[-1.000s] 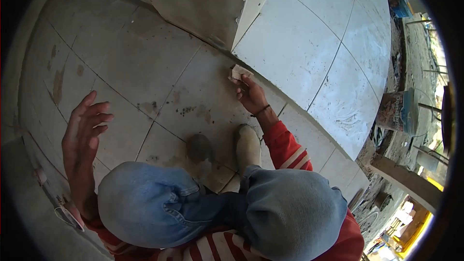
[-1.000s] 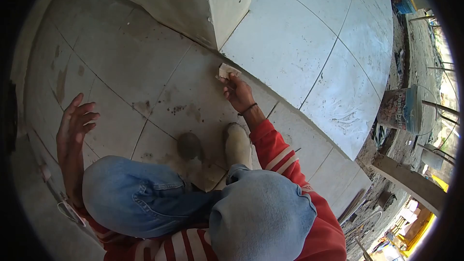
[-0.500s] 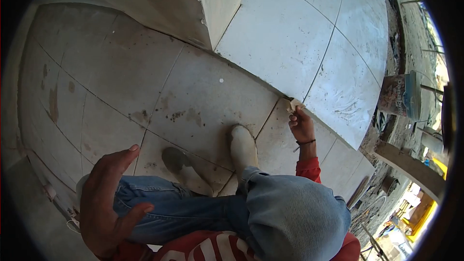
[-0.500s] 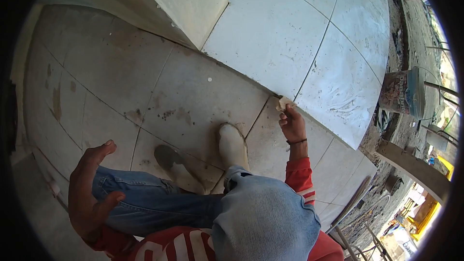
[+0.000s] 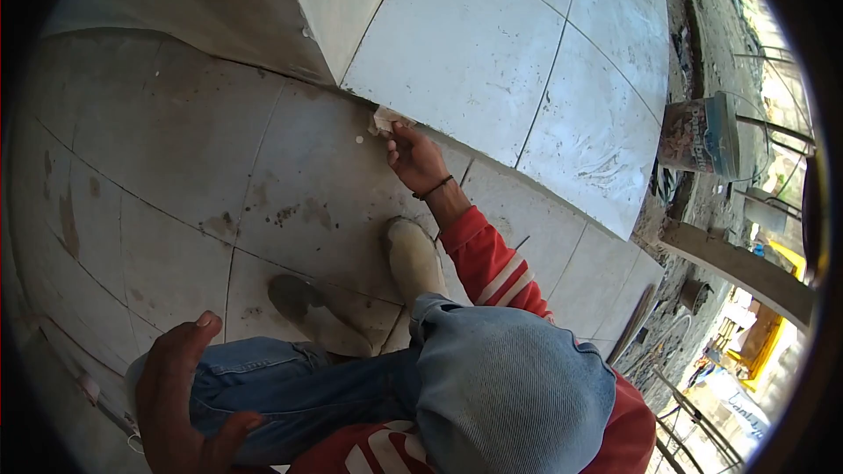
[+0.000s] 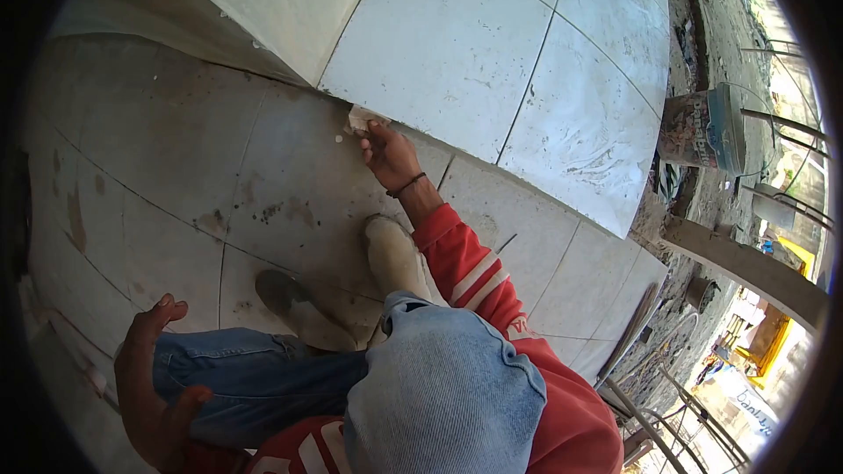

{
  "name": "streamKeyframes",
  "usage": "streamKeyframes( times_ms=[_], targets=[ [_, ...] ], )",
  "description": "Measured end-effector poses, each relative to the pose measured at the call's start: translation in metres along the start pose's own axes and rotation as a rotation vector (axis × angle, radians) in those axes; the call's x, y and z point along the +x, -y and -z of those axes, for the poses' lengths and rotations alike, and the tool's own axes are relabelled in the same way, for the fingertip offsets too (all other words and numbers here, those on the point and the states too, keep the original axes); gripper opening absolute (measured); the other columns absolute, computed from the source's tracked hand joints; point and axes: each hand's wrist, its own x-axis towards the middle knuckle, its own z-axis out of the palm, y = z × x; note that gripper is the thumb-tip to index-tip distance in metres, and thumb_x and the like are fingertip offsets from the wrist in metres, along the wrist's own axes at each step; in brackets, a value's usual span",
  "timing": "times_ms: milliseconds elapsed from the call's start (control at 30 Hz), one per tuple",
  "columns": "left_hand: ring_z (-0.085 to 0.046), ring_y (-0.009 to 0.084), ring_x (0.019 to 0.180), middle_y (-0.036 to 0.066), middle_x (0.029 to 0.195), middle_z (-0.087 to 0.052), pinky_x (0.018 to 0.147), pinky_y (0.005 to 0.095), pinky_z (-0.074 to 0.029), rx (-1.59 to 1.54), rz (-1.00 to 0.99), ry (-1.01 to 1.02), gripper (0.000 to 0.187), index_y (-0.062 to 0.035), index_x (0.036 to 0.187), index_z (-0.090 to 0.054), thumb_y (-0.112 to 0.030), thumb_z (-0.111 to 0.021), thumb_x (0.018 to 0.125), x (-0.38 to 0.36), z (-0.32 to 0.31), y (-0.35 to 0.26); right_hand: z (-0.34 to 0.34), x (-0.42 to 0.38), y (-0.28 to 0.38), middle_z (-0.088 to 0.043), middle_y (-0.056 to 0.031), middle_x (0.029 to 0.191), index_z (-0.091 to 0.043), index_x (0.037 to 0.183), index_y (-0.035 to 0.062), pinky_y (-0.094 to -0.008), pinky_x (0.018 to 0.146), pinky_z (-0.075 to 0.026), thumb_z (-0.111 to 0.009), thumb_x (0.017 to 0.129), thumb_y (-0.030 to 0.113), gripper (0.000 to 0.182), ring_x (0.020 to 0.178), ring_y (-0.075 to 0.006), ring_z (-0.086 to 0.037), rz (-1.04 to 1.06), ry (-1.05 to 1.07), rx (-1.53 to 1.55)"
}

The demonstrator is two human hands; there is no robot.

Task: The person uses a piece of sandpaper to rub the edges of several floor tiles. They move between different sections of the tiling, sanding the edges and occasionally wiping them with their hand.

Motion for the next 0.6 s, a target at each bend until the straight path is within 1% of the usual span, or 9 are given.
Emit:
streamKeyframes(
  times_ms=[67,133,200,233,333,367,467,500,600],
  targets=[
    [-0.057,0.0403,0.137,0.024,0.145,-0.061,0.114,0.0495,-0.044,-0.008,0.013,0.009,0.069,-0.0014,0.151,-0.051,-0.037,-0.074,0.097,-0.009,0.002,0.006,0.022,-0.007,0.01,-0.071,-0.0059,0.101,-0.064,0.115,0.0091,-0.0257,0.064,-0.05,-0.063,0.105,0.018,0.013,0.077,-0.0137,-0.063,0.011,-0.007,0.022],
    [-0.056,0.0386,0.14,0.023,0.147,-0.06,0.115,0.0498,-0.043,-0.02,0.034,0.011,0.07,-0.0006,0.152,-0.051,-0.04,-0.073,0.099,-0.012,0.002,0.015,0.068,-0.035,0.028,-0.071,-0.0045,0.096,-0.065,0.115,0.0089,-0.0252,0.064,-0.05,-0.062,0.106,0.016,0.012,0.075,-0.0123,-0.063,0.035,-0.042,0.039],
    [-0.058,0.0411,0.137,0.025,0.145,-0.061,0.114,0.0505,-0.043,-0.039,0.012,-0.014,0.074,-0.0002,0.151,-0.051,-0.044,-0.074,0.096,-0.014,0.001,0.022,0.14,-0.075,0.057,-0.071,-0.002,0.094,-0.067,0.112,0.0102,-0.0249,0.063,-0.049,-0.062,0.105,0.015,0.01,0.073,-0.0104,-0.062,0.092,-0.103,0.028],
    [-0.058,0.0411,0.137,0.025,0.145,-0.061,0.114,0.0505,-0.043,-0.046,0.013,-0.013,0.074,-0.0002,0.151,-0.051,-0.044,-0.074,0.096,-0.013,0.002,0.024,0.168,-0.104,0.071,-0.07,-0.0006,0.093,-0.068,0.111,0.011,-0.025,0.063,-0.048,-0.062,0.105,0.015,0.009,0.073,-0.0104,-0.061,0.179,-0.209,-0.021],
    [-0.059,0.0423,0.135,0.026,0.144,-0.061,0.114,0.0514,-0.044,-0.085,0.011,0.026,0.076,0.0006,0.15,-0.052,-0.046,-0.075,0.095,-0.01,0.005,0.025,0.268,-0.18,0.103,-0.069,-0.0019,0.094,-0.066,0.108,0.0116,-0.0213,0.055,-0.049,-0.06,0.106,0.014,0.008,0.069,-0.0103,-0.06,0.292,-0.378,0.09],
    [-0.059,0.0428,0.135,0.026,0.143,-0.062,0.114,0.0517,-0.044,-0.096,0.0,0.025,0.076,0.0006,0.15,-0.053,-0.046,-0.075,0.094,-0.009,0.005,0.027,0.275,-0.202,0.107,-0.068,-0.0018,0.094,-0.065,0.111,0.0111,-0.0207,0.054,-0.048,-0.058,0.106,0.014,0.009,0.069,-0.0097,-0.06,0.341,-0.485,0.077],
    [-0.059,0.043,0.134,0.026,0.143,-0.062,0.114,0.0519,-0.044,-0.093,-0.019,0.036,0.076,0.0005,0.15,-0.053,-0.046,-0.075,0.094,-0.005,0.007,0.029,0.264,-0.22,0.096,-0.069,-0.0021,0.097,-0.064,0.116,0.0099,-0.0214,0.056,-0.047,-0.057,0.106,0.017,0.013,0.071,-0.0113,-0.059,0.279,-0.403,0.077],
    [-0.059,0.0427,0.134,0.026,0.143,-0.062,0.114,0.0519,-0.044,-0.081,-0.026,0.04,0.076,0.0003,0.15,-0.052,-0.046,-0.075,0.094,-0.004,0.008,0.029,0.246,-0.207,0.081,-0.069,-0.0023,0.099,-0.064,0.116,0.0096,-0.022,0.057,-0.046,-0.057,0.106,0.018,0.014,0.072,-0.0119,-0.059,0.241,-0.371,0.067],
    [-0.059,0.0425,0.135,0.026,0.143,-0.062,0.114,0.0516,-0.044,-0.066,-0.059,0.029,0.076,0.0001,0.151,-0.052,-0.046,-0.075,0.094,-0.001,0.007,0.026,0.146,-0.139,0.033,-0.069,-0.0024,0.103,-0.064,0.116,0.0089,-0.0246,0.06,-0.045,-0.059,0.106,0.02,0.016,0.074,-0.013,-0.059,0.074,-0.216,-0.088]
  ],
)
